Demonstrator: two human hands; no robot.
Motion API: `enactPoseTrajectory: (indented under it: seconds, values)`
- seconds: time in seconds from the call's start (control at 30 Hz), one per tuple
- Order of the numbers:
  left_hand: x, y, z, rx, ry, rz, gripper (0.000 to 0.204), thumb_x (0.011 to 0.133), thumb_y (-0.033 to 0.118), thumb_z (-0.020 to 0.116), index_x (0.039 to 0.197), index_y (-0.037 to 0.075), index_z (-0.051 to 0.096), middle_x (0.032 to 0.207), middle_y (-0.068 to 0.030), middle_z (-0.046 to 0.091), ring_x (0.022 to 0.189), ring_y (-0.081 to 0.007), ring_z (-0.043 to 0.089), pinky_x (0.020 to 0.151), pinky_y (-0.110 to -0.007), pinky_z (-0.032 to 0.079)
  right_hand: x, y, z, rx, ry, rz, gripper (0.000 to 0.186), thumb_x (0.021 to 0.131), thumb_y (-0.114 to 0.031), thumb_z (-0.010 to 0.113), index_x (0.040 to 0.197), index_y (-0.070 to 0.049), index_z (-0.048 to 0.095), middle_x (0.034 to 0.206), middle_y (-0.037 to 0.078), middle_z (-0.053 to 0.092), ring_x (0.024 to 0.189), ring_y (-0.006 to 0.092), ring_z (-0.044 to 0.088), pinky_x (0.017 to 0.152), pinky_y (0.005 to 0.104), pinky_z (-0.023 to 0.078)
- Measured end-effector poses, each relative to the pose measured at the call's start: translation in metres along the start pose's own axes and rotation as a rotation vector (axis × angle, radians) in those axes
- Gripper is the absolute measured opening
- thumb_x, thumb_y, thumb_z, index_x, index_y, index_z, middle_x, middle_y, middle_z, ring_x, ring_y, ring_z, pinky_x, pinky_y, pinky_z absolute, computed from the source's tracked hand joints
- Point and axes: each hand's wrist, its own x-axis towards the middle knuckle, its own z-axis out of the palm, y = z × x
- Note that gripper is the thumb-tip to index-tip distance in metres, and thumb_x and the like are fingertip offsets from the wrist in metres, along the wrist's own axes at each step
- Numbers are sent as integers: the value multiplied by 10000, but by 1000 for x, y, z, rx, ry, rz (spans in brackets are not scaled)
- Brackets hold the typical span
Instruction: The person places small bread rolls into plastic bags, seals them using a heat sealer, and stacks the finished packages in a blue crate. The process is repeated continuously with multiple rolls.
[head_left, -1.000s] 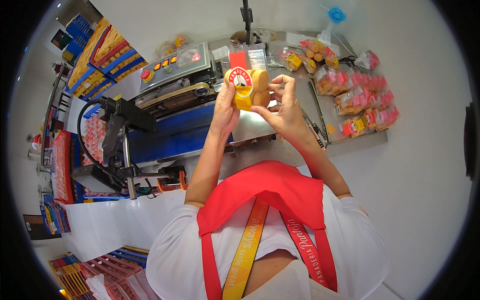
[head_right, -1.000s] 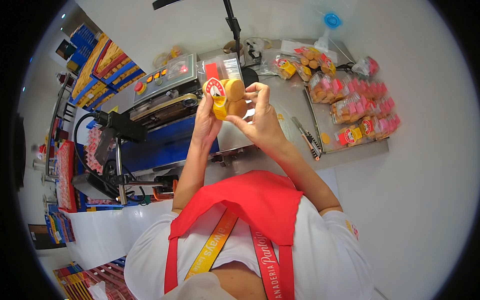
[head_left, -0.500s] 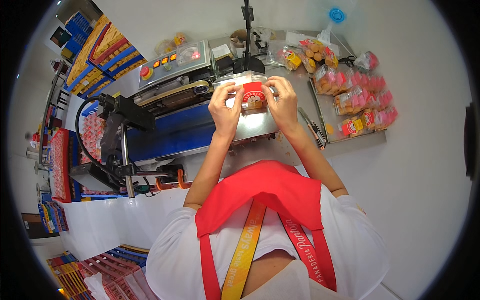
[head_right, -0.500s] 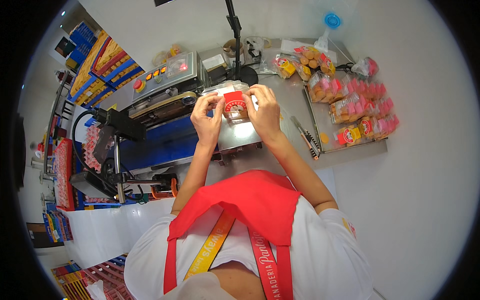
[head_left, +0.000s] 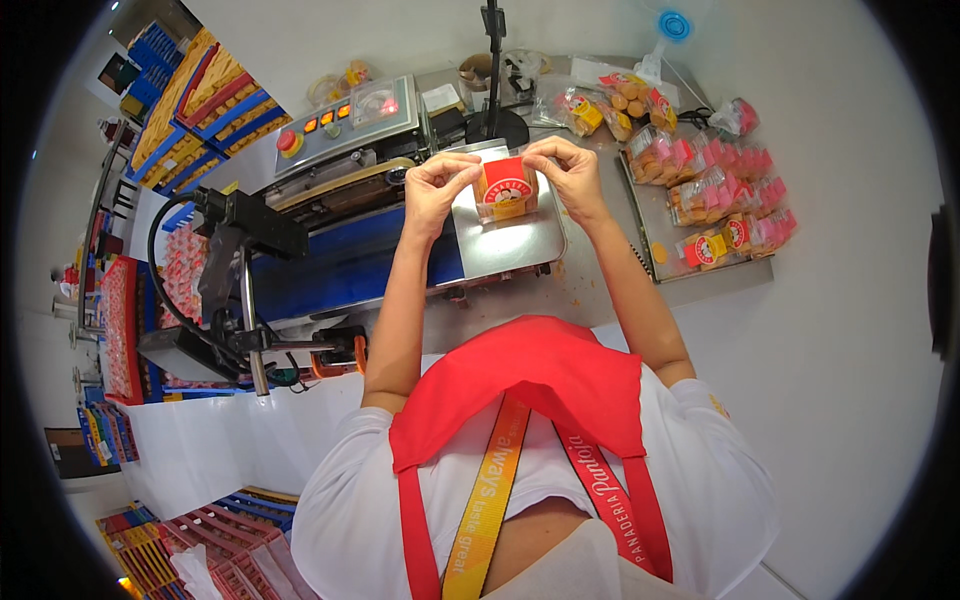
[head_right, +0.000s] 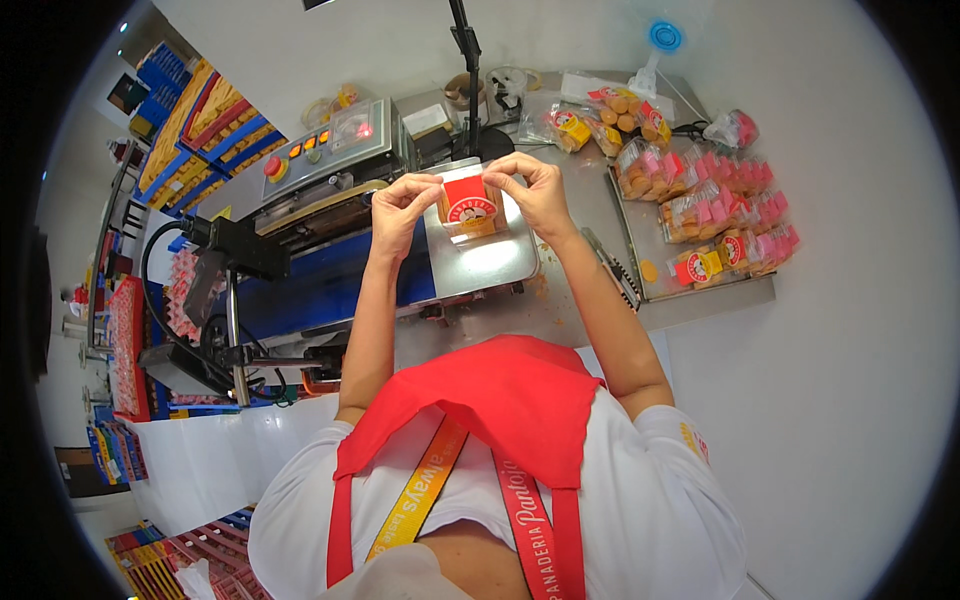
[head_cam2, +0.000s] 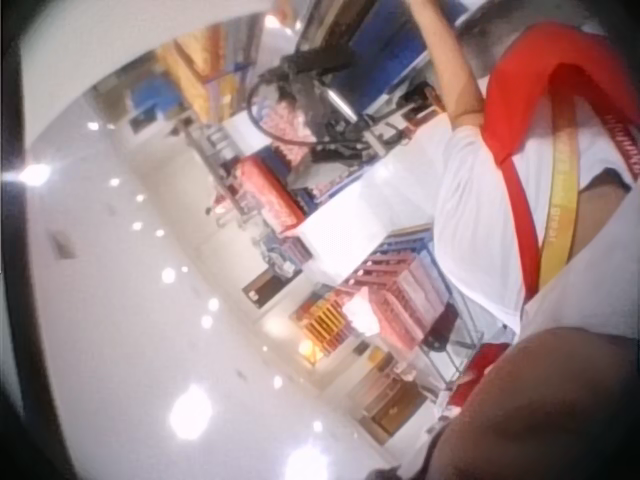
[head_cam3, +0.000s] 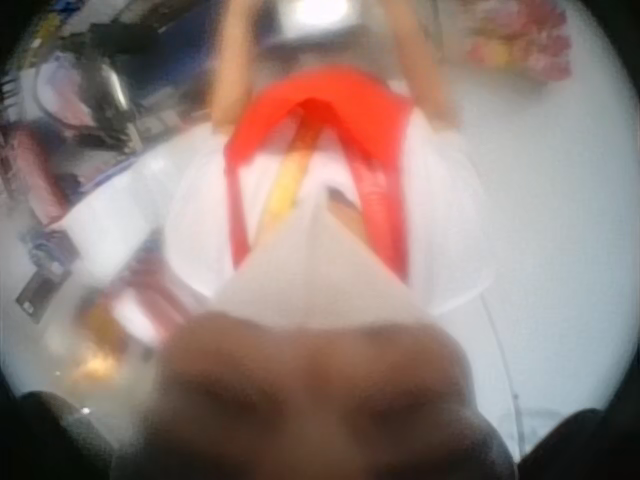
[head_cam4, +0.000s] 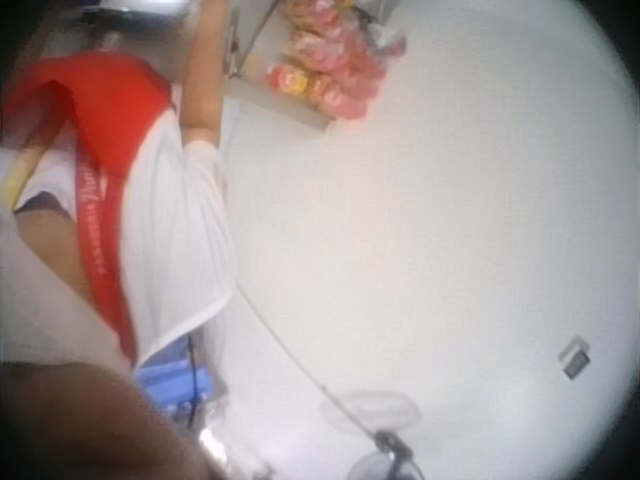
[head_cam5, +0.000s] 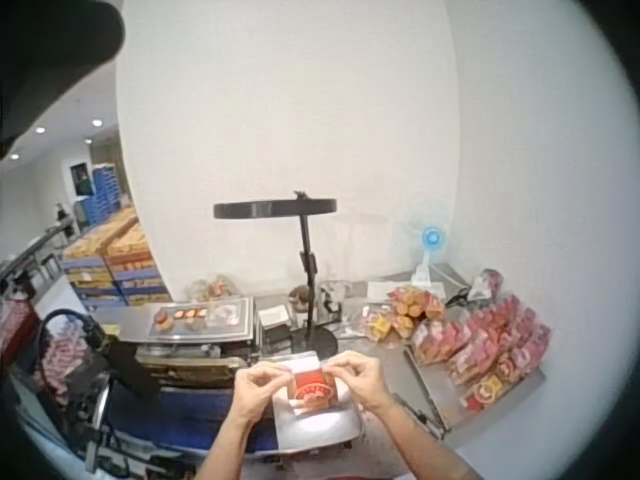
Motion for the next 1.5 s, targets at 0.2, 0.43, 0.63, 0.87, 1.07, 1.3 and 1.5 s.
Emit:
enactPoseTrajectory:
  seconds: [0.2,0.43,0.63,0.87,1.07,1.3,1.5]
  values:
    - [-25,27,6,56,20,44,64,781,-22,722,844,-19,715,859,-109,703,796,-145,654,761,-262,504,-27,-44,10,-123,16,-72,62,795,-68,724,811,-9,719,804,66,697,784,113,630,746,259,483]
    - [-3,1,9,19,141,-162,141,794,9,726,913,-27,659,850,-93,693,765,-123,657,744,-252,529,-18,6,10,133,149,304,106,826,-98,718,872,-3,718,783,31,697,686,63,606,662,213,481]
    - [15,26,28,85,15,-124,265,784,20,745,991,33,580,820,-75,695,749,-93,650,708,-226,523,3,-63,-3,-530,108,-176,163,785,-159,730,897,-53,679,1005,67,664,868,175,639,765,323,498]
    - [46,33,58,264,-174,-17,285,775,36,761,983,42,567,837,-82,709,792,-91,662,724,-230,523,19,-74,-36,-810,-269,-171,194,789,-219,712,917,-90,641,1170,77,612,1013,304,611,848,359,495]
    - [56,24,75,139,-164,-29,254,786,21,745,981,32,583,842,-73,707,798,-96,657,754,-235,521,12,-67,-39,-978,-177,-190,165,815,-211,665,878,-60,686,1027,42,676,861,262,659,727,348,521]
    - [45,7,65,-182,-109,-101,713,830,177,697,1423,76,314,1432,-115,377,1297,-209,401,1065,-386,336,6,-61,-73,-536,253,-89,221,883,-173,664,1000,13,688,838,83,708,691,89,614,598,292,507]
    - [54,42,143,-163,-369,14,851,722,62,764,1441,65,308,1314,-90,486,1174,-170,501,994,-313,415,-18,-51,-90,499,371,298,285,943,-234,579,1153,-44,609,966,61,681,825,176,686,641,355,605]
